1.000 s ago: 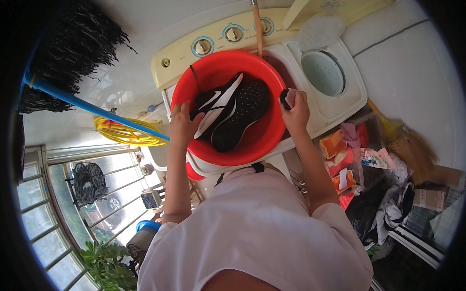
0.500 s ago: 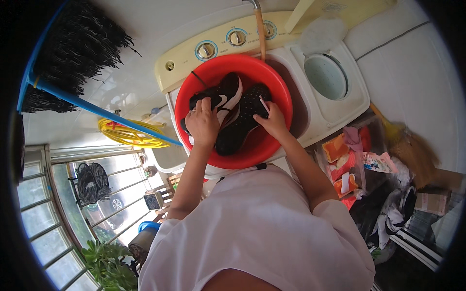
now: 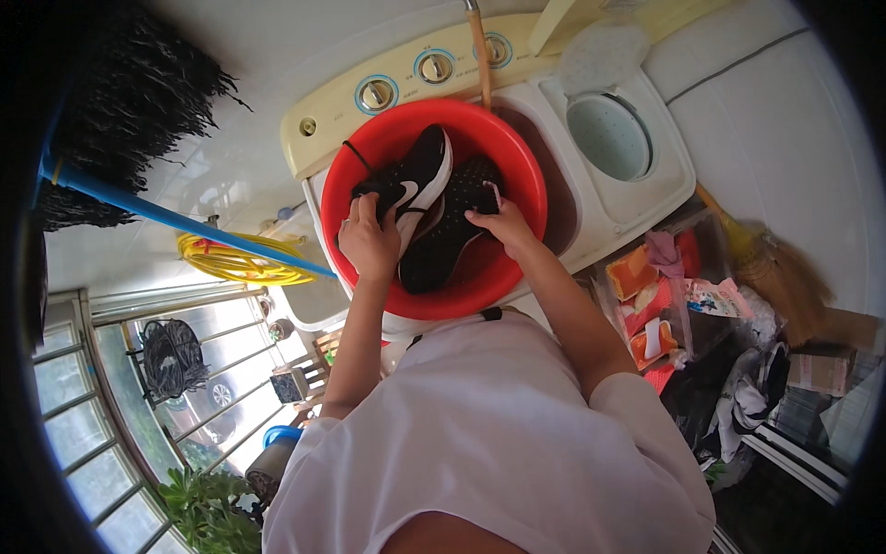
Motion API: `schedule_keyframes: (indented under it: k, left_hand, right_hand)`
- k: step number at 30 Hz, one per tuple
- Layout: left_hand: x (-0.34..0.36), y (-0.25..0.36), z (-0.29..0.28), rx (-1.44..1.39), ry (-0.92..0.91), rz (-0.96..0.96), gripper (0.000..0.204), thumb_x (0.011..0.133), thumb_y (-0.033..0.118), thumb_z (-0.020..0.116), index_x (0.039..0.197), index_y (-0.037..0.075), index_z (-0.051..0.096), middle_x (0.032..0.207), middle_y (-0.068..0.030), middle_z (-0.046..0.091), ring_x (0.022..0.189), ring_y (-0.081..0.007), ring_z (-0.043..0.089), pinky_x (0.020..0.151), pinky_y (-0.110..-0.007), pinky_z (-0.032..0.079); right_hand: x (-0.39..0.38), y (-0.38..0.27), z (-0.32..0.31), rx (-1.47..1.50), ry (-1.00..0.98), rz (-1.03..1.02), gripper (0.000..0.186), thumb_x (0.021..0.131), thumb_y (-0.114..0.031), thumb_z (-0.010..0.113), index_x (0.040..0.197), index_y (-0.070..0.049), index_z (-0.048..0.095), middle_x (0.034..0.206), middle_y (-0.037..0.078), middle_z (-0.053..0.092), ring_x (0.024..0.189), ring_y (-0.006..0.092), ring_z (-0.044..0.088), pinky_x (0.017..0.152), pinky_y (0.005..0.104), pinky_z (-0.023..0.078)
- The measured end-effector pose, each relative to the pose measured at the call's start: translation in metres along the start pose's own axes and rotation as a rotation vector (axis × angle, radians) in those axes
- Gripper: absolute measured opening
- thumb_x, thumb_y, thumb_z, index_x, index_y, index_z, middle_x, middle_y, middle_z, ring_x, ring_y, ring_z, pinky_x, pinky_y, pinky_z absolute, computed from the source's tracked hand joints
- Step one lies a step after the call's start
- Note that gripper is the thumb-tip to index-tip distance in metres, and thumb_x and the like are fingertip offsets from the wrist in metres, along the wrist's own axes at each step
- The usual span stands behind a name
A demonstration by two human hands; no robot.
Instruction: The person removes a pair of black and white sneakers from a washing machine and places them into a red basin. They then scrub the shoes with a brush and soap, rinsing them under running water from a tap.
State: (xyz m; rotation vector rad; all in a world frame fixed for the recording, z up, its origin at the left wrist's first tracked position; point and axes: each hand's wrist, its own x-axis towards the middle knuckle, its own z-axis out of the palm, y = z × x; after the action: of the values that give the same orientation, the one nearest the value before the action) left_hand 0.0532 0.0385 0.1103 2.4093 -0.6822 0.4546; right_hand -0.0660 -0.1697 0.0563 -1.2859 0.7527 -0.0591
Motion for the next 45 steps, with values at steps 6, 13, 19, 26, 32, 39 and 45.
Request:
schedule_keyframes:
  k: [6,13,19,26,32,39,45]
  left_hand:
    - [-0.003,-0.023,0.019,-0.184,-0.192,-0.338,0.046,0.079,0.026,0.08,0.115,0.008,0.056,0.106,-0.0151,0.07,0.094,-0.0382,0.068,0.076,-0.048,0.054]
    - [-0.01,-0.03,0.03,-0.219,-0.23,-0.39,0.05,0.078,0.03,0.081,0.115,0.007,0.056,0.105,-0.0158,0.071,0.095,-0.0379,0.068,0.079,-0.048,0.054]
    - [-0.002,-0.024,0.013,-0.188,-0.378,-0.43,0.056,0.078,0.034,0.082,0.12,0.006,0.056,0.105,-0.0182,0.07,0.098,-0.039,0.068,0.082,-0.047,0.054]
    - [-0.015,-0.025,-0.035,0.275,0.139,0.163,0.085,0.068,0.034,0.086,0.139,0.004,0.049,0.124,-0.0188,0.056,0.122,-0.0449,0.048,0.091,-0.047,0.05]
    - [-0.039,-0.093,-0.029,-0.053,-0.238,-0.265,0.084,0.074,0.02,0.079,0.148,0.003,0.043,0.132,-0.0228,0.061,0.115,-0.0424,0.06,0.094,-0.047,0.051]
    - [0.005,-0.1,-0.055,-0.019,-0.318,-0.231,0.073,0.076,0.014,0.071,0.146,0.007,0.047,0.122,-0.0222,0.067,0.107,-0.0421,0.065,0.087,-0.047,0.055]
    - [-0.002,-0.102,-0.051,0.037,-0.237,-0.139,0.075,0.076,0.013,0.072,0.146,0.007,0.046,0.125,-0.0213,0.066,0.107,-0.0411,0.065,0.086,-0.047,0.055]
  right_hand:
    - [0.013,0.024,0.005,0.314,0.193,-0.115,0.057,0.074,0.008,0.08,0.126,-0.002,0.061,0.111,0.006,0.069,0.101,0.018,0.066,0.094,0.0344,0.052]
    - [-0.025,-0.045,-0.017,0.091,0.28,-0.381,0.081,0.07,0.004,0.084,0.143,-0.001,0.05,0.124,0.007,0.065,0.112,0.0139,0.06,0.101,0.0287,0.046]
    - [-0.063,-0.145,-0.041,-0.303,0.35,-0.716,0.029,0.078,-0.011,0.085,0.095,-0.001,0.064,0.084,-0.002,0.062,0.079,0.0083,0.056,0.075,0.0247,0.047]
    - [-0.062,-0.19,-0.084,-0.21,0.587,-0.883,0.028,0.076,-0.011,0.087,0.09,-0.005,0.063,0.083,-0.004,0.059,0.077,0.0075,0.054,0.074,0.0235,0.046]
    - [-0.048,-0.198,-0.1,-0.252,0.662,-0.944,0.03,0.076,-0.008,0.087,0.096,-0.002,0.065,0.083,-0.001,0.063,0.078,0.0093,0.058,0.076,0.0246,0.049]
    - [-0.029,-0.163,-0.112,-0.571,0.795,-0.996,0.037,0.072,-0.011,0.087,0.1,-0.001,0.065,0.091,0.007,0.064,0.082,0.0217,0.064,0.077,0.0315,0.052]
    - [-0.036,-0.145,-0.094,-0.792,0.819,-0.959,0.031,0.067,-0.004,0.081,0.093,-0.005,0.066,0.097,0.011,0.063,0.086,0.0323,0.064,0.074,0.0391,0.051]
